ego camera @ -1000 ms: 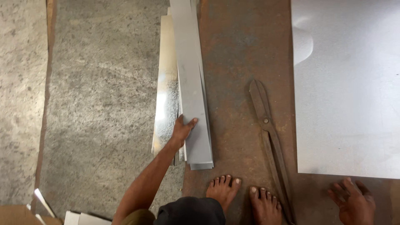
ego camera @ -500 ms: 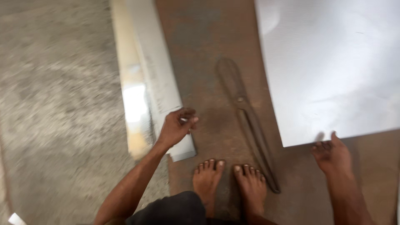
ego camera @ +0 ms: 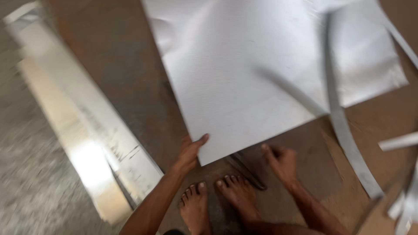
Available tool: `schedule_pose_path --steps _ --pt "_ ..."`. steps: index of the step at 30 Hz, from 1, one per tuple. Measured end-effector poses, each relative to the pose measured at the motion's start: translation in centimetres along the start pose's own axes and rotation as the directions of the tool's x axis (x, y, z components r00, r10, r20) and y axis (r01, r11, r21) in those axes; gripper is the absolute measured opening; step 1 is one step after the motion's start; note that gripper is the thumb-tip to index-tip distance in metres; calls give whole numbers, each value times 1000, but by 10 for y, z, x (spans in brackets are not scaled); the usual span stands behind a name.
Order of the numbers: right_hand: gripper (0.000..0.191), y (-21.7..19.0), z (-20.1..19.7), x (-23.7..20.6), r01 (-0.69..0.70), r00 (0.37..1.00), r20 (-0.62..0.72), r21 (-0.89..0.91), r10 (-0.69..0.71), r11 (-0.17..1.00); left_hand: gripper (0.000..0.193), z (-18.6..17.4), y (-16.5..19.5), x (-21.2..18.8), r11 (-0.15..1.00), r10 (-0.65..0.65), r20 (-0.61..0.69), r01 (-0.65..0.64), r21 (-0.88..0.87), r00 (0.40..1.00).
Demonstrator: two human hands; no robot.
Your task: The person stands barefoot on the workshop floor cutting galvanized sheet metal into long strips using large hand shears. They align each sheet, snip along it, set cut strips aside in a pile, and reposition remaining sheets to continue cutting.
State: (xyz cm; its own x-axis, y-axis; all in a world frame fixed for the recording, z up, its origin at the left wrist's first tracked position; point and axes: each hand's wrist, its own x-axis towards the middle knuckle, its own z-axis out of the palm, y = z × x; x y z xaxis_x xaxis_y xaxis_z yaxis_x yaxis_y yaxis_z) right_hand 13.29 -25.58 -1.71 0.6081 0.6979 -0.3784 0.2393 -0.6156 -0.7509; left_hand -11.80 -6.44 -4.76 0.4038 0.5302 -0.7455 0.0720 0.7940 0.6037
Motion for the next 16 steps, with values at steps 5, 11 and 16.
schedule_pose_path --steps 5,11,16 --pt "49 77 -147 41 -16 797 -469 -647 -381 763 57 -8 -10 -4 1000 2 -15 -2 28 1000" --pt "77 117 -208 62 -343 924 -343 -540 171 768 58 -4 1 -11 988 -147 -55 149 31 988" --pt "49 129 -207 44 -314 946 -238 -509 219 802 77 -13 -2 -1 979 -184 -114 193 69 976"
